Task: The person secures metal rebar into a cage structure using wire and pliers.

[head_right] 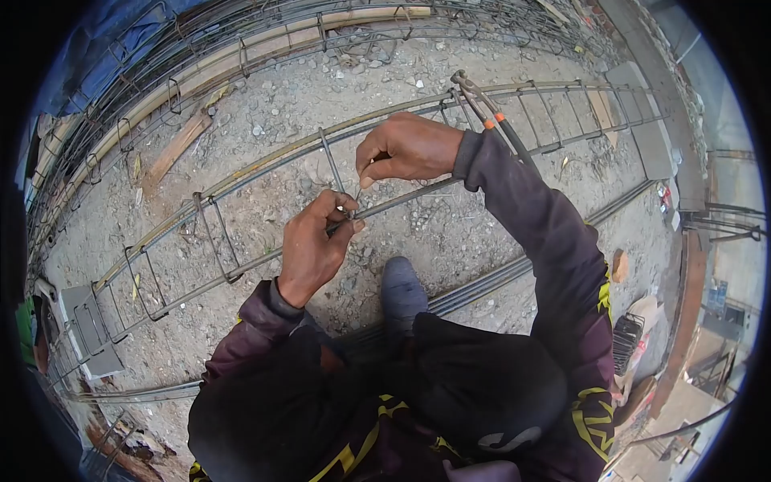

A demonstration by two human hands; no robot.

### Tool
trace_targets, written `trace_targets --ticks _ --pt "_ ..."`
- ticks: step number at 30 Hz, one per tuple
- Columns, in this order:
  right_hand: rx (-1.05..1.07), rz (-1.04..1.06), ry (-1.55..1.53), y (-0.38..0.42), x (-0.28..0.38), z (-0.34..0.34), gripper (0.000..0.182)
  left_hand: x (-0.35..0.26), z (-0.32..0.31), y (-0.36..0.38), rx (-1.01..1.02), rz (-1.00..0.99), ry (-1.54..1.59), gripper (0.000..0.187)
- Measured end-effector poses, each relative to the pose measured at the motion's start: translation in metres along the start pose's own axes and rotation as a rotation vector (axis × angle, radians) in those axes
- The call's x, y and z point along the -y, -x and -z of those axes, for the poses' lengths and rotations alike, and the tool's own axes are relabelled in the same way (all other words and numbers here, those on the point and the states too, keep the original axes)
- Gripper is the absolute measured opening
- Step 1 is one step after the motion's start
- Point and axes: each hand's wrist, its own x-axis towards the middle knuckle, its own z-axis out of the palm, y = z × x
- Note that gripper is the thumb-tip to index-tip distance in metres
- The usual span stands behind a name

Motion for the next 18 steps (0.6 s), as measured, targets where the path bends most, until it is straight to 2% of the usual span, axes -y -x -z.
trace_targets --ticks 4,7,8,11,14,18 --pt "0.088 -0.413 -0.477 -0.004 -0.016 -0.015 0.019 -0.003 0.003 -0.001 0.037 -0.011 -0.041 0.022" --pt "0.058 -0.502 -0.6 0.004 -0.019 -0.024 0.019 0.0 0.004 -0.001 0.057 -0.034 -0.119 0.023" --pt "0.081 -0.497 -0.522 0.005 -0.02 -0.023 0.018 -0.001 0.004 -0.001 0.061 -0.038 -0.141 0.023" --pt "-0.104 -0.108 -0.184 0.008 -0.027 -0.03 0.018 0.0 0.004 -0.003 0.062 -0.056 -0.16 0.022" --pt "-0.102 -0.065 -0.021 0.001 -0.011 -0.013 0.018 -0.003 0.004 -0.004 0.078 -0.023 -0.133 0.022" --pt "-0.123 -0.086 -0.18 -0.007 -0.031 -0.028 0.02 0.0 0.004 -0.003 0.087 -0.005 -0.133 0.021"
